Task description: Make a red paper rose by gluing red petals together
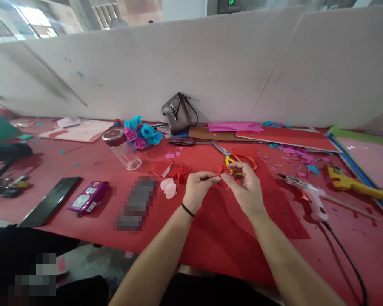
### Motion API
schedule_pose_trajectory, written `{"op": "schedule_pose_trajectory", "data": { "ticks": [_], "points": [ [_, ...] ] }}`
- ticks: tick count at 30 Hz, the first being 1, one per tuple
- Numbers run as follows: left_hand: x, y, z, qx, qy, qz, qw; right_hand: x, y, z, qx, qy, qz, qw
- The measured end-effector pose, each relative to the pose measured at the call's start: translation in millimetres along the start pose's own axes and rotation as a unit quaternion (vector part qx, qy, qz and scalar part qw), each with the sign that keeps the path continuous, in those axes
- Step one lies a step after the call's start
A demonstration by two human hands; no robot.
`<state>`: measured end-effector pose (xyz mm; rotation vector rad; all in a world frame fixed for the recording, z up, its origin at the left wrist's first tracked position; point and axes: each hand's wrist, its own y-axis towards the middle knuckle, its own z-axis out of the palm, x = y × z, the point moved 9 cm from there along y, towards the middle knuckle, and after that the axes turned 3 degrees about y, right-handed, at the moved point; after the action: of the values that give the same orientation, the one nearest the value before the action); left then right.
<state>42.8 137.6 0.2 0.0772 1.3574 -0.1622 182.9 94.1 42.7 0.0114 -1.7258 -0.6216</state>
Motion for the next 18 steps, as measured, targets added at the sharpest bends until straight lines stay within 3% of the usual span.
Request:
{"op": "schedule_pose_trajectory", "data": {
  "ticks": [8,18],
  "points": [
    [0.2,-0.3,-0.6,0.003,0.022,-0.002,1.0,21.4,0.6,4.0,0.041,-0.029,-0.086,0.995],
    [-3.8,-2.4,3.1,0.016,0.039,0.01,0.999,21.8,0.6,-0.8,0.011,-0.042,-0.09,0.995]
  ]
}}
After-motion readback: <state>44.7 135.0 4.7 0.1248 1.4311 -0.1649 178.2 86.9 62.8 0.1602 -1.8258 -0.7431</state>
